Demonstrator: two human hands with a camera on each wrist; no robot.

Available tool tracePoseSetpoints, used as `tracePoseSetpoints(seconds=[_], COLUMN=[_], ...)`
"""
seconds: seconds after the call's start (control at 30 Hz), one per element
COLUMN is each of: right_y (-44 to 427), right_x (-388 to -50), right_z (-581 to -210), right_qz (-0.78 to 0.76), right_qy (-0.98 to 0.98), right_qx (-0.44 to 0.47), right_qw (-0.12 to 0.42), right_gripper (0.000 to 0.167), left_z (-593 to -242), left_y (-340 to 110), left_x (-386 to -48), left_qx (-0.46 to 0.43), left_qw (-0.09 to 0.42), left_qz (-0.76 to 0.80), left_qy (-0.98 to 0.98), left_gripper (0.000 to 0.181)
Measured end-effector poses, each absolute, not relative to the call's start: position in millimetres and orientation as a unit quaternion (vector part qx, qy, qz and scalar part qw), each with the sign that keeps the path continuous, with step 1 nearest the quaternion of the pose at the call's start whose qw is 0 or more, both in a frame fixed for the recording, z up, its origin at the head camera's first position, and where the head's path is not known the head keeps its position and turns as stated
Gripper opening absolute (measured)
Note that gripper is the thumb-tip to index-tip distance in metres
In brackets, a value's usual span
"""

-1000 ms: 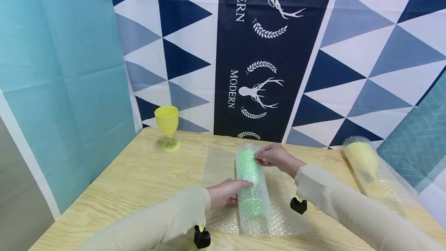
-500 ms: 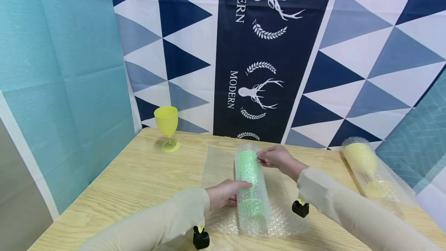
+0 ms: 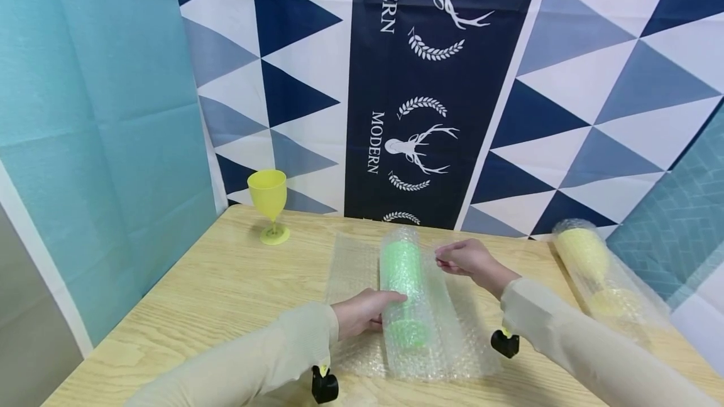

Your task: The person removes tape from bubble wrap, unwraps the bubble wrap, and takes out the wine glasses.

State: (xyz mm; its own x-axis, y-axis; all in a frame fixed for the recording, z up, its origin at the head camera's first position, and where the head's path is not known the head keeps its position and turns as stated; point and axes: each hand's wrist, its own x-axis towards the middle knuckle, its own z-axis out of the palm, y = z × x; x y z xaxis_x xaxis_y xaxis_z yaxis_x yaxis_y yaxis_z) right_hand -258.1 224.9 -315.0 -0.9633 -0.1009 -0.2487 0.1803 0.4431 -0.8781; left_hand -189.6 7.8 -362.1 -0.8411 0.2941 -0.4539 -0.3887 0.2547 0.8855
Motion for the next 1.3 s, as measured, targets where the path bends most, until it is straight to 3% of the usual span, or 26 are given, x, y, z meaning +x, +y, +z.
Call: tracePoseSetpoints(seconds=[0.43,0.97,1.3], right_y=[270,287,283], right_x=[-251,-245,-238], right_z=[-329,-340,-335], right_qz=[-0.484,-0.548,-0.548], right_qy=[0.869,0.819,0.818], right_qx=[0.053,0.078,0.067], right_qw=[0.089,0.152,0.159], right_gripper=[0.033,0.035,0.041], left_z=[-363,-367,-368], left_y=[6,7,6], left_x=[-190,-188,-190], left_qx=[-0.023,-0.035,-0.029], left_qw=[0.277,0.267,0.271], left_qz=[0.613,0.62,0.622], left_qy=[0.739,0.737,0.734], left_gripper=[0.055,0.061,0.064])
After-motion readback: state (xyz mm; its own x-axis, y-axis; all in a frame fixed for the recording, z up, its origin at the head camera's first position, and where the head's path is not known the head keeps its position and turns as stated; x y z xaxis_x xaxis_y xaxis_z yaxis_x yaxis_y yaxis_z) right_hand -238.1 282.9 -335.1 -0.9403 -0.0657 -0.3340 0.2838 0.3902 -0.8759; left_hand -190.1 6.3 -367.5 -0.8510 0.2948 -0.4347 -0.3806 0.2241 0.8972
